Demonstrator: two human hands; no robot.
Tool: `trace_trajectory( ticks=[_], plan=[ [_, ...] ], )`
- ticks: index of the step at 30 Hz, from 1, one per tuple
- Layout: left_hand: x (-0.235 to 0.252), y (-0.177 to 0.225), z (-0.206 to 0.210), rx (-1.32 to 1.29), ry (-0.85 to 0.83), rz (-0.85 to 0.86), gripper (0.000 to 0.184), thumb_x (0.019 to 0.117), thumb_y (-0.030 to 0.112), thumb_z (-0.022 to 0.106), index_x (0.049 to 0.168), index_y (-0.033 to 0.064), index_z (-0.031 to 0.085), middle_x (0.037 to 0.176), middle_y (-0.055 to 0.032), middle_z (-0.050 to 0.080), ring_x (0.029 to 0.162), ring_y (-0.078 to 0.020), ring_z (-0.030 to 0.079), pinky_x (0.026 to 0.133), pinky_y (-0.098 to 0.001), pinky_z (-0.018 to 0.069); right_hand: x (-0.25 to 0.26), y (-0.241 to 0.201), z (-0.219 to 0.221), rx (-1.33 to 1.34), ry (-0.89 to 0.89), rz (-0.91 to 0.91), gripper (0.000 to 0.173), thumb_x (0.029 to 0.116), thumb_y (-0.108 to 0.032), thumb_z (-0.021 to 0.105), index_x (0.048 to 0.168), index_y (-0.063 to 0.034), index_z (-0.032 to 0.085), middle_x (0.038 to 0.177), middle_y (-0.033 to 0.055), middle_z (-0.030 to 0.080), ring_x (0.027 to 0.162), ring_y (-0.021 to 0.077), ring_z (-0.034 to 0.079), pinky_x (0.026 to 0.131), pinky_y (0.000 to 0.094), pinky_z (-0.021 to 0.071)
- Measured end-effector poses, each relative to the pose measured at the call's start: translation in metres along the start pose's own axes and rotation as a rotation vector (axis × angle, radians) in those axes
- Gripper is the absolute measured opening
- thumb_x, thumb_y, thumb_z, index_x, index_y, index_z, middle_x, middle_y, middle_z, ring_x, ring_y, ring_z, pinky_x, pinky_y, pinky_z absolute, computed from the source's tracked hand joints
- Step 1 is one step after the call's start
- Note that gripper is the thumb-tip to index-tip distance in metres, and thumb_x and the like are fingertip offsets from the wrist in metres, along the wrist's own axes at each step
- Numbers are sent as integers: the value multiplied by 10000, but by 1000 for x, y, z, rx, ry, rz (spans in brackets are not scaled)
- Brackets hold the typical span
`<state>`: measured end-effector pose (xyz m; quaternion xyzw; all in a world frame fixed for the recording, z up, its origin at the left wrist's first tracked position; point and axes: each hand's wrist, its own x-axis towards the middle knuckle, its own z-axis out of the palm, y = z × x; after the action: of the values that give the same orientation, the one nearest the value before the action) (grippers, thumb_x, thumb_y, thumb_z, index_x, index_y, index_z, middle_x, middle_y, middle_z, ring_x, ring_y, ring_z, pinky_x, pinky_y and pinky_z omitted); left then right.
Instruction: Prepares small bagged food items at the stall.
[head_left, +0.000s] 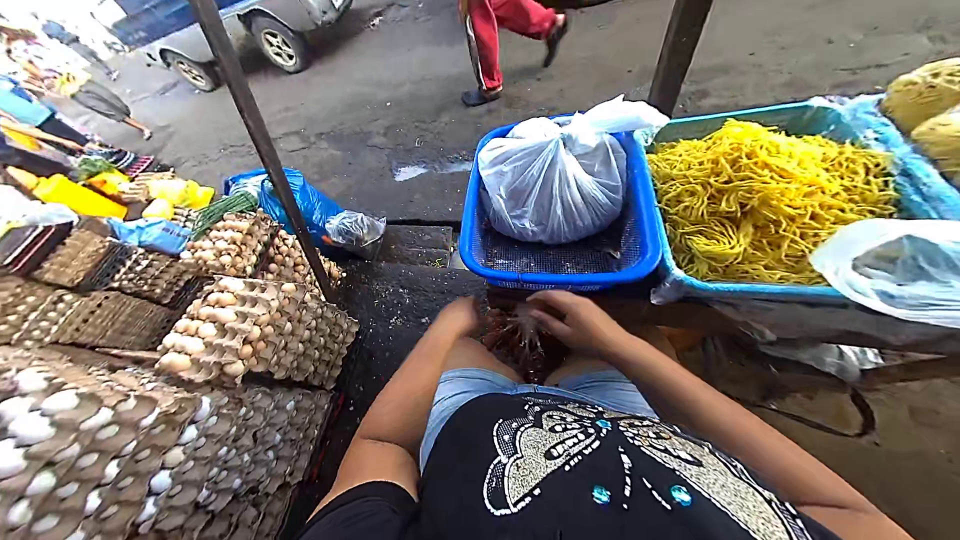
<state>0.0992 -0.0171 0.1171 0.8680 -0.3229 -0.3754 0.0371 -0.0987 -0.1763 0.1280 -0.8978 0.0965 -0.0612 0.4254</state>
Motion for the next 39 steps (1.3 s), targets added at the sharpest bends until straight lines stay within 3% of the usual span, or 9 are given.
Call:
trace_trajectory(
  ticks=[4,8,11,15,17,21,25,30,39],
  plan=[
    [-28,0,-66,-9,222,-166,500,1037,385,564,1357,3,606,1324,-275,624,1267,-445,584,1054,-660,435,14,-8,-49,-66,331,-114,328,1045,-211,550,1242,21,673,1067,197,708,974,313,700,905,505,568],
    [-28,21,-104,-141,578,83,374,1045,298,590,1257,-4,647,1166,-222,697,1121,-385,667,993,-614,498,43,23,-69,-224,435,49,341,1041,-206,579,1310,-2,626,1070,204,692,984,372,687,878,572,553],
    [-8,53,-120,-106,697,264,299,1034,189,581,1230,-22,661,1155,-226,692,1110,-373,666,994,-582,504,53,35,-68,-192,342,164,450,1042,-228,588,1439,-27,524,1203,236,648,1054,391,672,927,574,542],
    [46,92,-119,241,539,350,251,1014,128,557,1171,6,712,1224,-233,659,1219,-402,603,1016,-593,489,56,36,-66,-170,305,217,466,1037,-241,604,1453,-51,515,1232,235,641,1072,383,670,942,563,540],
    [71,111,-110,488,423,282,216,968,79,597,1105,-29,725,1238,-269,646,1242,-468,563,979,-652,480,56,36,-68,-174,282,236,460,1042,-243,593,1450,-45,517,1234,228,640,1079,377,668,951,557,537],
    [105,127,-96,819,285,150,238,938,38,636,1140,-76,692,1275,-290,627,1263,-477,542,1012,-657,435,55,34,-68,-161,288,248,436,1043,-237,596,1424,-31,540,1203,222,654,1061,368,673,943,549,542],
    [121,119,-89,898,253,102,263,940,70,645,1163,-61,689,1282,-283,627,1254,-468,552,1025,-648,430,55,34,-69,-144,268,282,424,1049,-252,586,1421,-54,548,1207,200,659,1089,352,669,964,542,537],
    [126,102,-89,1001,306,212,228,946,-4,576,1130,-39,706,1269,-244,640,1239,-420,562,1008,-604,429,58,40,-68,-130,252,248,418,1048,-263,581,1412,-60,562,1181,178,674,1060,324,680,957,525,544],
    [125,107,-82,1028,327,159,259,958,-28,553,1186,-102,649,1309,-289,586,1248,-433,541,1005,-580,423,54,38,-70,-127,260,211,378,1053,-239,576,1379,-48,583,1090,151,698,1010,305,685,936,519,545]
  ],
)
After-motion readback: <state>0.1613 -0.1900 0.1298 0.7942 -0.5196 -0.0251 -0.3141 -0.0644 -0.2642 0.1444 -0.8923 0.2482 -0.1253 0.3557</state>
